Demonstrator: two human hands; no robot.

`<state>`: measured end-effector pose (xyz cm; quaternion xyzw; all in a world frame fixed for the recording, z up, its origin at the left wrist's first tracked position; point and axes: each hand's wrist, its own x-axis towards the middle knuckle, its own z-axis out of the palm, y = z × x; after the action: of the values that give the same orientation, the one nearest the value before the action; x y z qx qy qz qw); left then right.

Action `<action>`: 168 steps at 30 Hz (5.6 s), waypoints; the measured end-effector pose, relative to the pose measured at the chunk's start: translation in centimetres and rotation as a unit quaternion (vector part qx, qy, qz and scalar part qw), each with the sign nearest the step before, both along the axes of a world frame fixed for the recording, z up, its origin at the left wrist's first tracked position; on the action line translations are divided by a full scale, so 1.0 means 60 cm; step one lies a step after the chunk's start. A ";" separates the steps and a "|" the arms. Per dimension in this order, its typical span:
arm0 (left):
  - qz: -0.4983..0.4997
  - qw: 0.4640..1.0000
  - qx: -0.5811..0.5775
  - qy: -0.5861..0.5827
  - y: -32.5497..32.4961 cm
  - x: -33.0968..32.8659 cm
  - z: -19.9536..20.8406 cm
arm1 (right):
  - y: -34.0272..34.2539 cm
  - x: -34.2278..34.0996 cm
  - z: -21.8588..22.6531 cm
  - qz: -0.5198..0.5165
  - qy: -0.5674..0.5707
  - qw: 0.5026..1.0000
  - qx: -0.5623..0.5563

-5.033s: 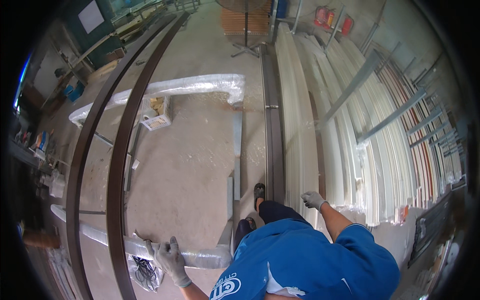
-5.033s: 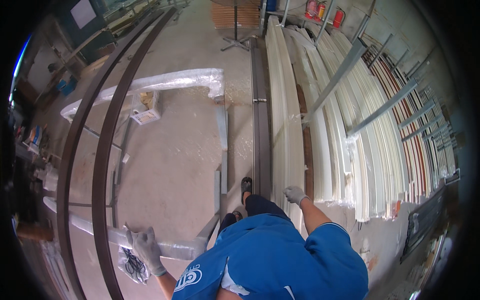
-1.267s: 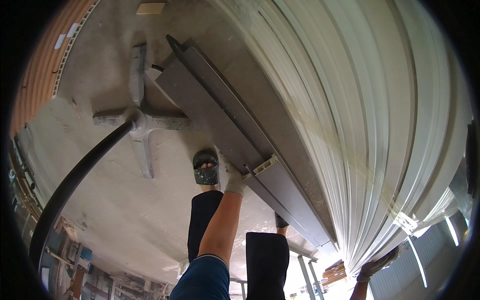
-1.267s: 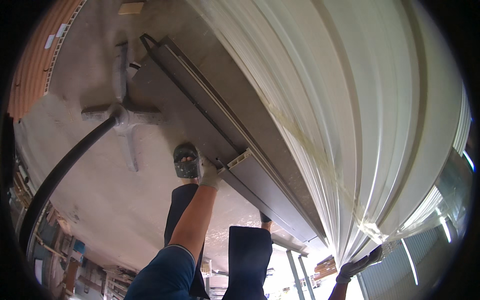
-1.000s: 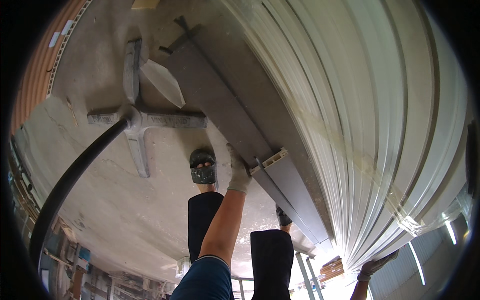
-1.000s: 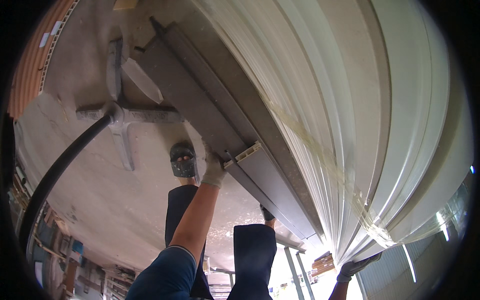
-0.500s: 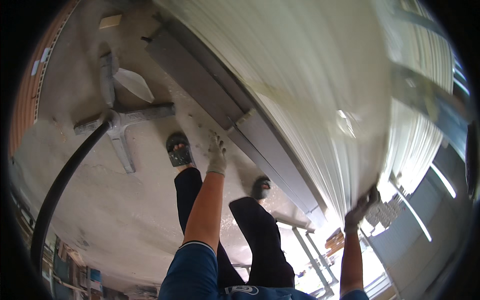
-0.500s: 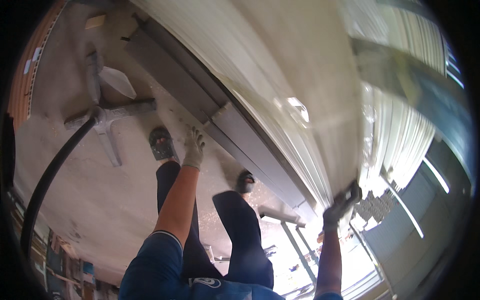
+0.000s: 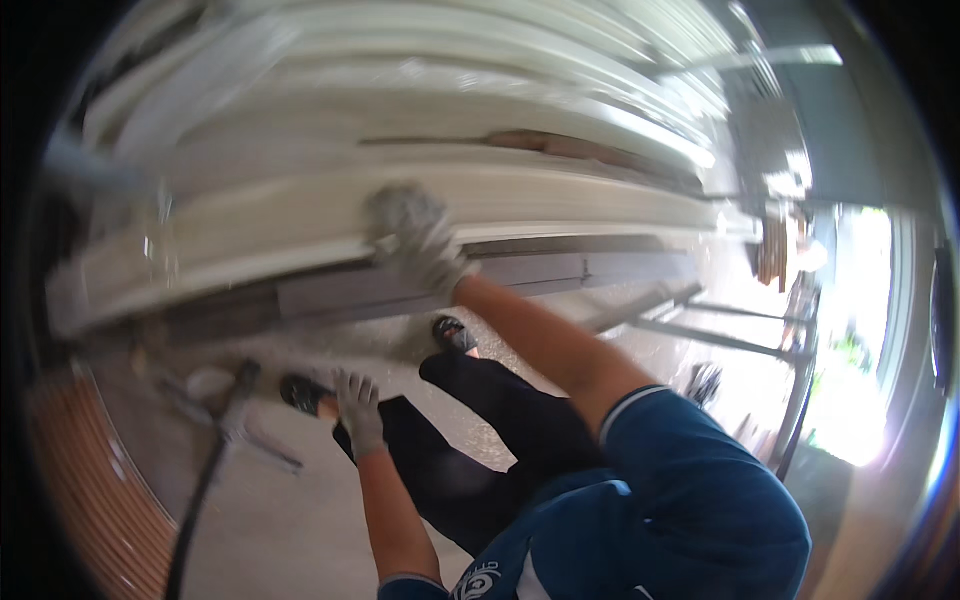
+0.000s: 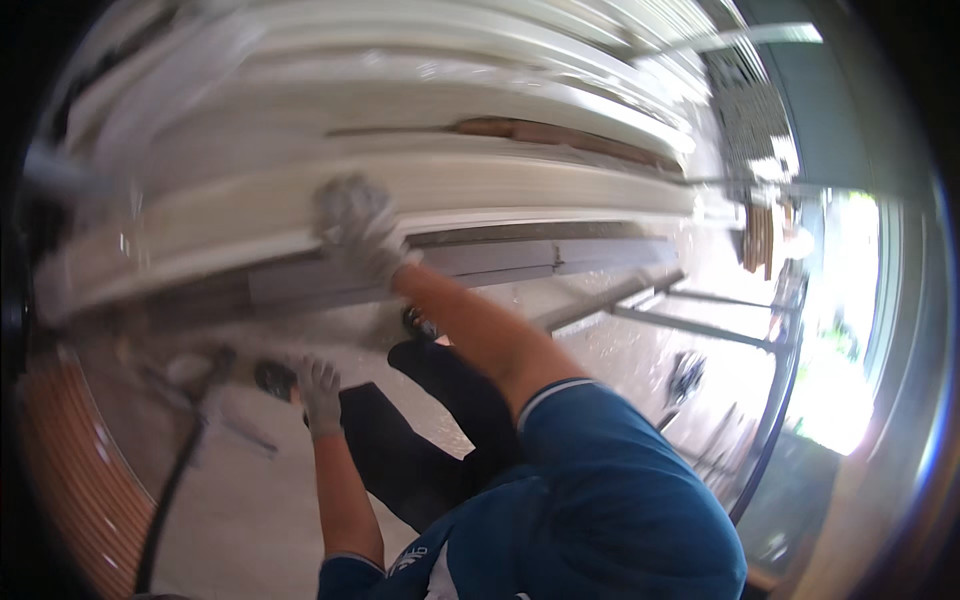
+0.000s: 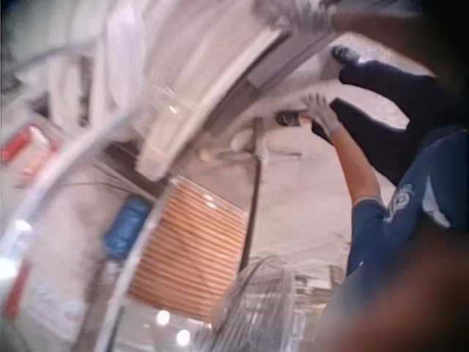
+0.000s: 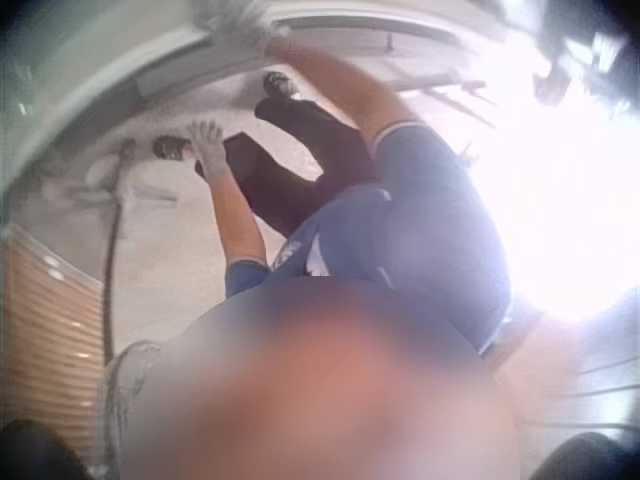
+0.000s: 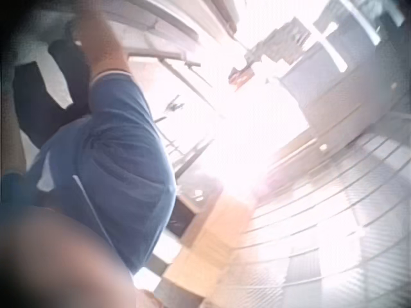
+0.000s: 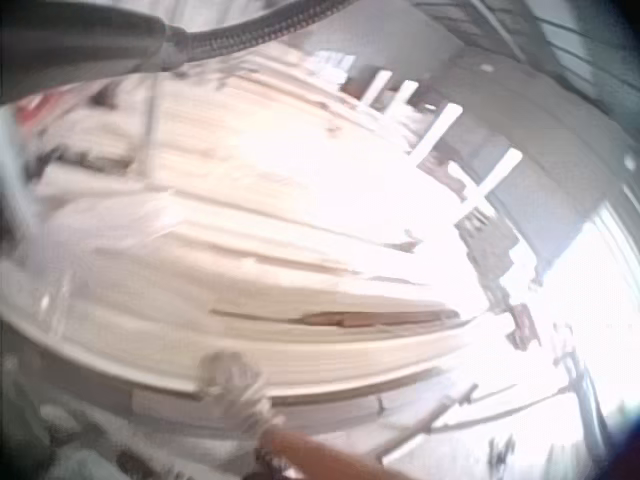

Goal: The person picks up long wooden planks from a stack, carries them to a metal rack, and places them on the rack. The person repeats this process for several planks, handling them one at a time.

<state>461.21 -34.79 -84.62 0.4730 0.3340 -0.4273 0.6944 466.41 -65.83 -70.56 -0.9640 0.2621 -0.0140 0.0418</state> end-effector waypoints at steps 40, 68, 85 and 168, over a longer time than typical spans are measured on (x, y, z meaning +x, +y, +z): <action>-0.726 0.610 0.056 -0.312 -0.754 -0.339 0.599 | -0.038 -1.398 0.276 -0.769 -0.320 0.391 0.392; -0.659 -0.035 0.089 -0.746 -1.871 -1.317 0.303 | -1.159 -1.828 -0.185 -0.717 -0.371 0.565 0.169; -0.734 -0.026 0.085 -0.674 -1.827 -1.231 0.317 | -1.489 -2.131 -0.505 -0.726 0.000 0.545 0.420; -0.821 -0.138 0.071 -0.550 -1.899 -1.324 0.401 | -0.891 -1.758 0.420 -0.775 -0.232 0.468 0.356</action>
<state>381.76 -148.72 -60.54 -0.4929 0.7860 0.2269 0.2963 360.92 -119.31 -45.37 -0.2302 0.8651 -0.1695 0.4123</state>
